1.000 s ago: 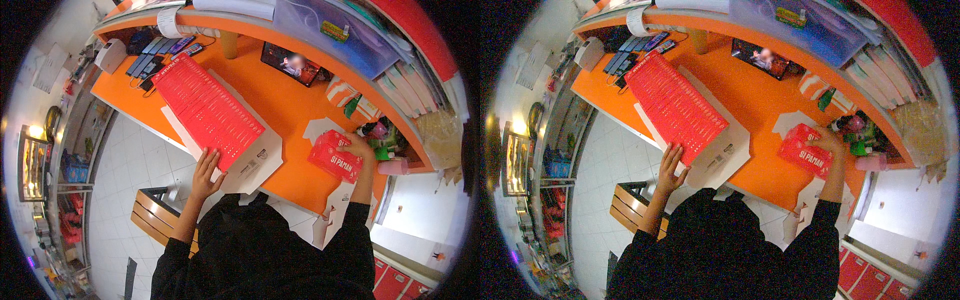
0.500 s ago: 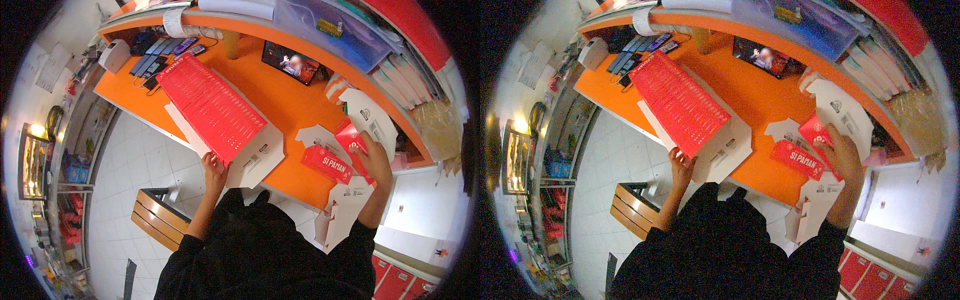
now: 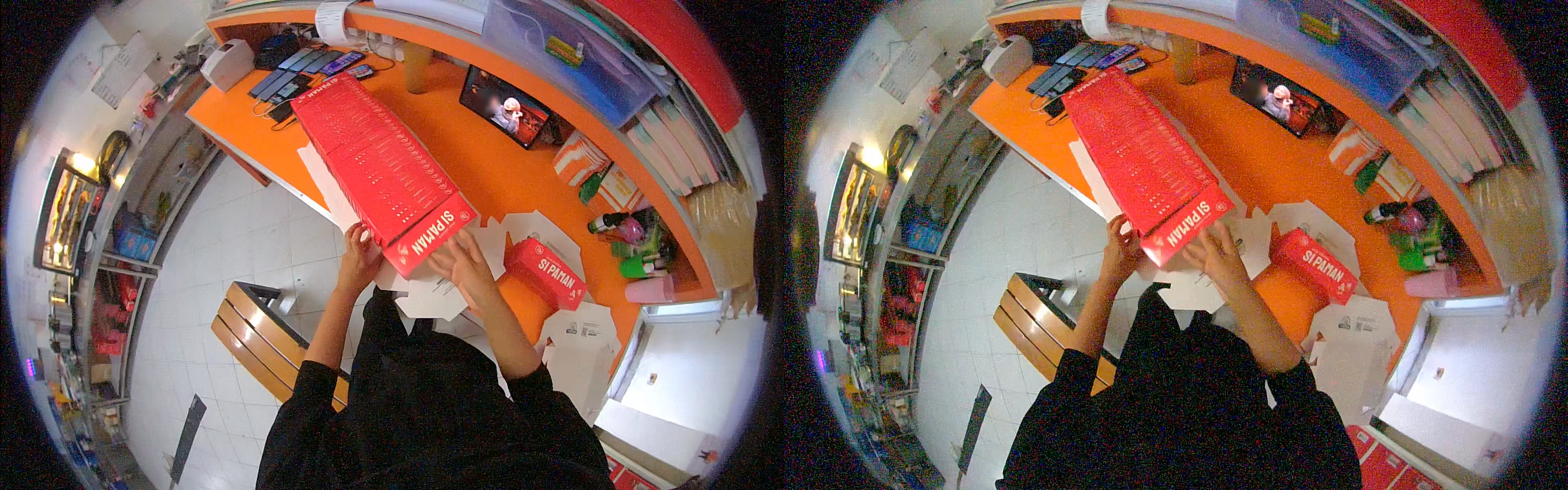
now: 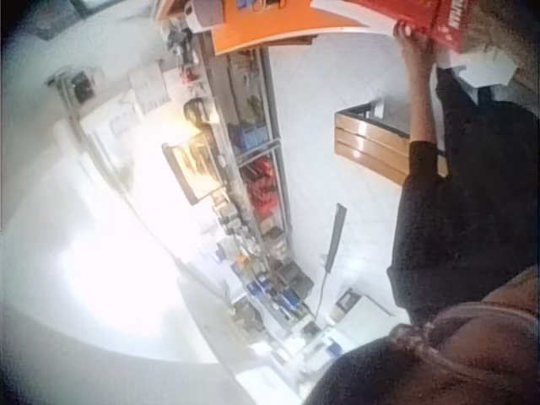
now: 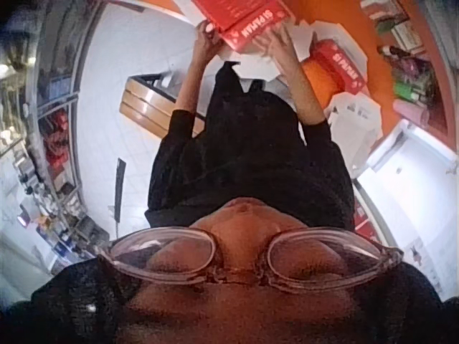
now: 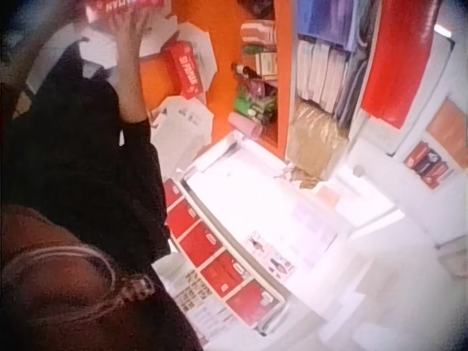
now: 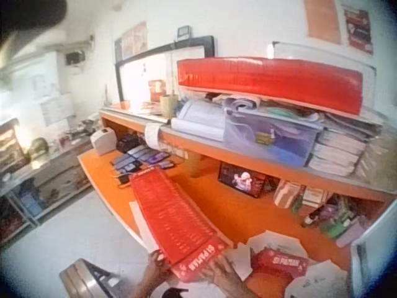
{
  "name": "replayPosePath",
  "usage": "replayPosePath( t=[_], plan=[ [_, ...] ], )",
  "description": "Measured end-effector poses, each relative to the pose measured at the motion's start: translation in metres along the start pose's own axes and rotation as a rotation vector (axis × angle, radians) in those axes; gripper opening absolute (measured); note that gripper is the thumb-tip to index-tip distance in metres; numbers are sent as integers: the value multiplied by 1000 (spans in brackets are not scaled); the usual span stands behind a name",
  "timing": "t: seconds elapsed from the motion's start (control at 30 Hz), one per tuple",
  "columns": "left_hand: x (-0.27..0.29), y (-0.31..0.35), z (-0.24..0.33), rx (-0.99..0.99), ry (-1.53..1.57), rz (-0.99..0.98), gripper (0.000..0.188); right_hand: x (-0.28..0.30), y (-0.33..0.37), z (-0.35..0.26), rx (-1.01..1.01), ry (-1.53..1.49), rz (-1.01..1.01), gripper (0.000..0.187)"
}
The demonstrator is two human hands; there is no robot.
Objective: The person assembles red and white cardboard boxes by folding the flaps and tucking them into slots. They handle the boxes one at a time, stacking the finished units on the counter.
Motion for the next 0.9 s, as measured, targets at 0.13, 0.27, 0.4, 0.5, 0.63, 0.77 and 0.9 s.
replayPosePath(
  t=[0.13,0.27,0.4,0.5,0.63,0.77,0.9],
  plan=[
    [10,3,12,-37,-35,9,81,67,-8,-14,-23,686,-27,48],
    [9,2,41,-126,23,42,89,97,-33,-29,678,1220,477,55],
    [6,-1,48,-89,-51,86,85,100,-83,-17,576,1028,233,49],
    [9,-4,62,-142,-164,158,71,115,-93,-16,458,1263,264,45],
    [13,-8,71,-205,-226,118,63,102,-80,-38,512,1402,232,42],
    [11,-12,73,-222,-189,130,59,105,-86,-37,617,1506,227,44],
    [10,-11,70,-192,-183,122,59,107,-90,-27,594,1356,188,45]
  ],
)
Point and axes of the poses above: each hand's wrist, its own y-axis away from the middle knuckle, its own x-axis out of the back of the hand, z = x × y, the point moved 4 cm from there along -y, towards the middle knuckle, and after that the axes turned 8 degrees about y, right-handed, at the moved point
